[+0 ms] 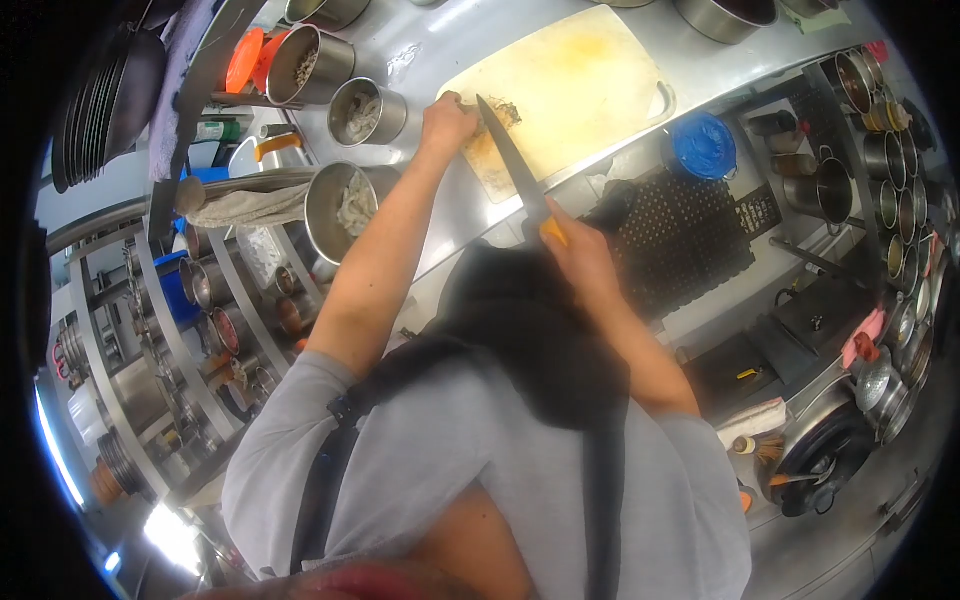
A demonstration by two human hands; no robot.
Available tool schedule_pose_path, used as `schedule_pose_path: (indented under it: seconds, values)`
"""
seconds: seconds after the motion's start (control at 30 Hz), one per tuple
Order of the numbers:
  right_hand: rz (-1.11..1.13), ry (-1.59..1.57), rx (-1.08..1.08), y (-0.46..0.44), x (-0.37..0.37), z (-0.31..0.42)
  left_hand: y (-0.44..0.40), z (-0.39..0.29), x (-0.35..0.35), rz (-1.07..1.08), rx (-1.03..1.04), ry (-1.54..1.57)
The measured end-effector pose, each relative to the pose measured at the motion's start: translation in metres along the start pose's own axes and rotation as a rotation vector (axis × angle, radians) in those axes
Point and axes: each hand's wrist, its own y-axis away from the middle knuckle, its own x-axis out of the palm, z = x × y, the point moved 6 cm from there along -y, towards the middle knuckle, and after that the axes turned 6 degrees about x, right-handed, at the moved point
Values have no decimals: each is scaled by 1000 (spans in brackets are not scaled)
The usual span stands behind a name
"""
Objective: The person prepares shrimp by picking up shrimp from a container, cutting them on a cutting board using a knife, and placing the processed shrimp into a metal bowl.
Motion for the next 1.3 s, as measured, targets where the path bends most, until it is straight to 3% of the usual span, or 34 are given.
schedule_pose_path:
  seconds: [0.13, 0.37, 0.7, 0.77, 0.9, 1.0, 1.13, 1.23, 1.3]
  values:
    - [-72, 36, -27, 5, -7, -1, 1, 0, -1, -17, 14, -12]
    - [-13, 36, -44, 6, -7, 3, -4, 0, 6, 59, 146, 14]
    - [-34, 129, -41, 4, -29, 4, -2, 9, 0, -95, 58, -18]
    - [-41, 140, -43, 4, -33, 8, -7, 29, 0, 10, -21, 307]
    - [-57, 236, -4, 2, -32, 0, 25, 22, -77, 2, -41, 621]
    - [-67, 203, -37, 1, -34, 6, 28, 56, -139, -225, 158, 755]
    - [-68, 304, -88, 0, -35, 16, 34, 115, -183, -346, 228, 12]
    - [-103, 309, -124, 3, -35, 29, 60, 142, -198, -308, 274, 71]
    - [-119, 327, -156, 2, -37, 31, 74, 158, -186, -121, 163, -122]
